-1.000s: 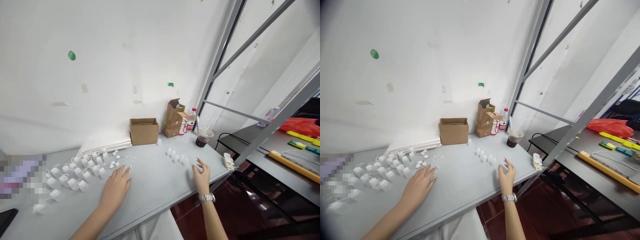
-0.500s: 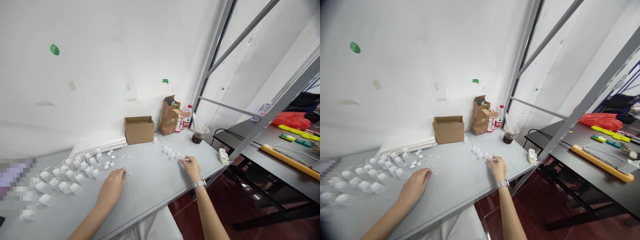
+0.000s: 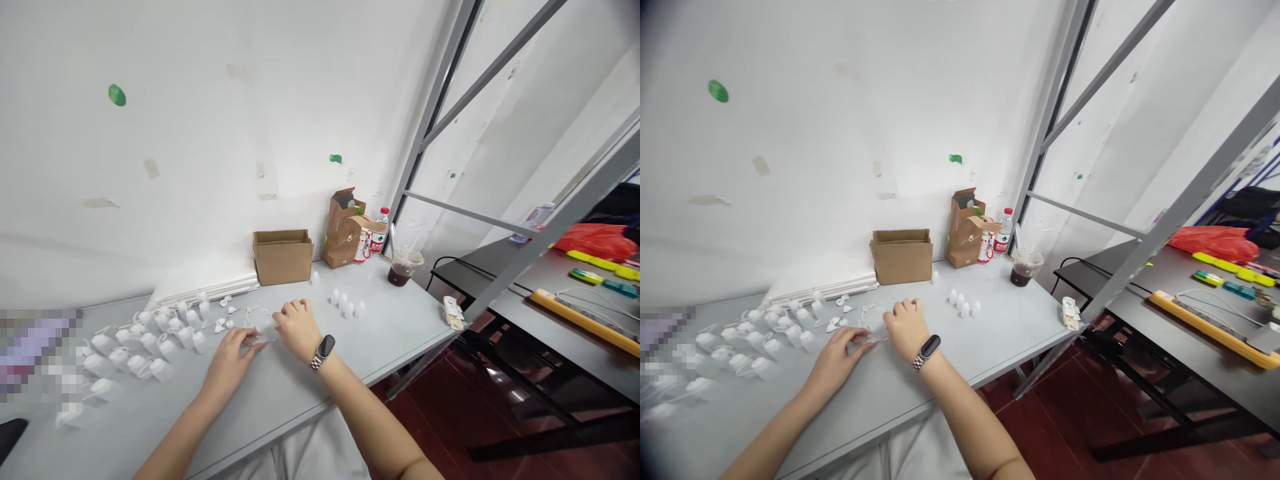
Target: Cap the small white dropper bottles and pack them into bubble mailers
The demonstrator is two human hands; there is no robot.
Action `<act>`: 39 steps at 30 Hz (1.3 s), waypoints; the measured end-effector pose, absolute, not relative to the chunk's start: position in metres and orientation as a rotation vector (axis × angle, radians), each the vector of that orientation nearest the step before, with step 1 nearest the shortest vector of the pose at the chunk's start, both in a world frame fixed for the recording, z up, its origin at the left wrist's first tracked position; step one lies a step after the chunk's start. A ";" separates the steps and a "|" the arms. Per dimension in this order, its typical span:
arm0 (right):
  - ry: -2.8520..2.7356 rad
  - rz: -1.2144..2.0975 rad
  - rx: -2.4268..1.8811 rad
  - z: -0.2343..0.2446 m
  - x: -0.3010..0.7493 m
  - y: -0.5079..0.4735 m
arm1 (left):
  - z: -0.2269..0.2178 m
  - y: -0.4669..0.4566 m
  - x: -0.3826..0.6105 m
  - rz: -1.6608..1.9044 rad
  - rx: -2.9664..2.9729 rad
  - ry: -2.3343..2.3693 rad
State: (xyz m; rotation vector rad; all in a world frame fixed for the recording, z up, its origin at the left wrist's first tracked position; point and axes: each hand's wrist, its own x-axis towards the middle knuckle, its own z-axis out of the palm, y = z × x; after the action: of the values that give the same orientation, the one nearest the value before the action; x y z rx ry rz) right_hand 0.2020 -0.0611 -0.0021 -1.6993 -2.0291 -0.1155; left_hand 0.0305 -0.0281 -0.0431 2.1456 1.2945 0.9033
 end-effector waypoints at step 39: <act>-1.626 0.393 -1.399 -0.032 0.166 -0.080 | -0.016 -0.036 0.029 1.094 1.063 0.984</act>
State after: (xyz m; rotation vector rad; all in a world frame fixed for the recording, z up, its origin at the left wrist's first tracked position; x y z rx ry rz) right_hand 0.1658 -0.0802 -0.0318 -1.3990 -1.6259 0.3926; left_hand 0.0286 -0.0363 -0.0160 1.0626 0.9843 1.0939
